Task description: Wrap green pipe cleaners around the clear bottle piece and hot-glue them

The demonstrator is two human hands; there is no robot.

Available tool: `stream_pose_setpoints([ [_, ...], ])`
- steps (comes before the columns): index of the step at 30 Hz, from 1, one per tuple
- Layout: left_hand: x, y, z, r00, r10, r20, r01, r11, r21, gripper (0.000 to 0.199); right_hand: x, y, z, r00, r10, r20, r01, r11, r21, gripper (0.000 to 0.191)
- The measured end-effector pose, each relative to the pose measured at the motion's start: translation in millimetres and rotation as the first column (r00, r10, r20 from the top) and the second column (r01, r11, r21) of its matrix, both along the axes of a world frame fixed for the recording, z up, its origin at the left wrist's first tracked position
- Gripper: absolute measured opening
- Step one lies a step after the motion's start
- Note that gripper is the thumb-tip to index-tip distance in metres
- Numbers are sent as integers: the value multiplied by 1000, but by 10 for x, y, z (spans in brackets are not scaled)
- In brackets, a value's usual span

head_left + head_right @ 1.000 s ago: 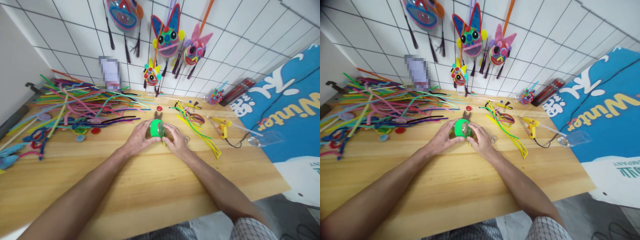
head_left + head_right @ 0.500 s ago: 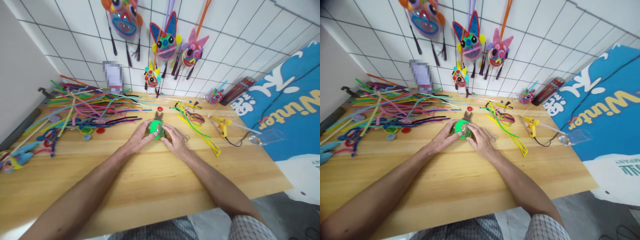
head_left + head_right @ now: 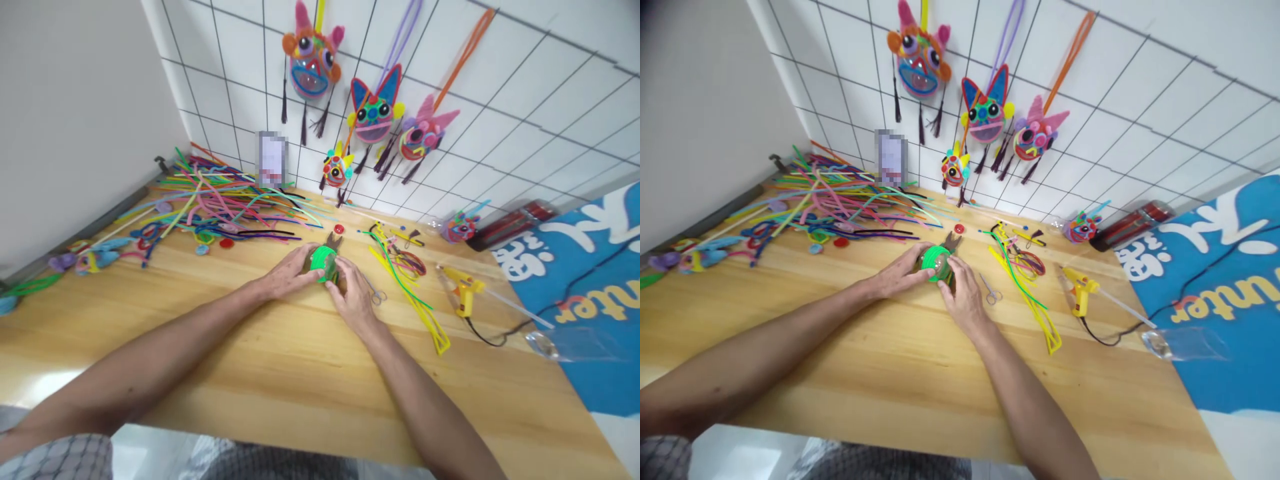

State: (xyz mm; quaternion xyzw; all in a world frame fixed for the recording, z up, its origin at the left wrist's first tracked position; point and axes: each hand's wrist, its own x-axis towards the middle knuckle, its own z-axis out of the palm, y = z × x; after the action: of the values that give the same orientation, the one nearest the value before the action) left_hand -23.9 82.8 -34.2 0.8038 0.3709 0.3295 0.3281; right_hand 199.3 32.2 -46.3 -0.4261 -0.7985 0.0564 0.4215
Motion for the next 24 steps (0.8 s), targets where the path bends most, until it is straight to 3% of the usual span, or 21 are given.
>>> stream_pose_setpoints([
  [10,-8,-9,-24,1000,10,-22,-9,1000,8,80,0,32,-39,999,15,-30,-16,1000,-11,54],
  [24,-18,-10,9,999,18,40,-17,1000,-11,67,-2,7,37,1000,21,-18,-23,996,-81,51],
])
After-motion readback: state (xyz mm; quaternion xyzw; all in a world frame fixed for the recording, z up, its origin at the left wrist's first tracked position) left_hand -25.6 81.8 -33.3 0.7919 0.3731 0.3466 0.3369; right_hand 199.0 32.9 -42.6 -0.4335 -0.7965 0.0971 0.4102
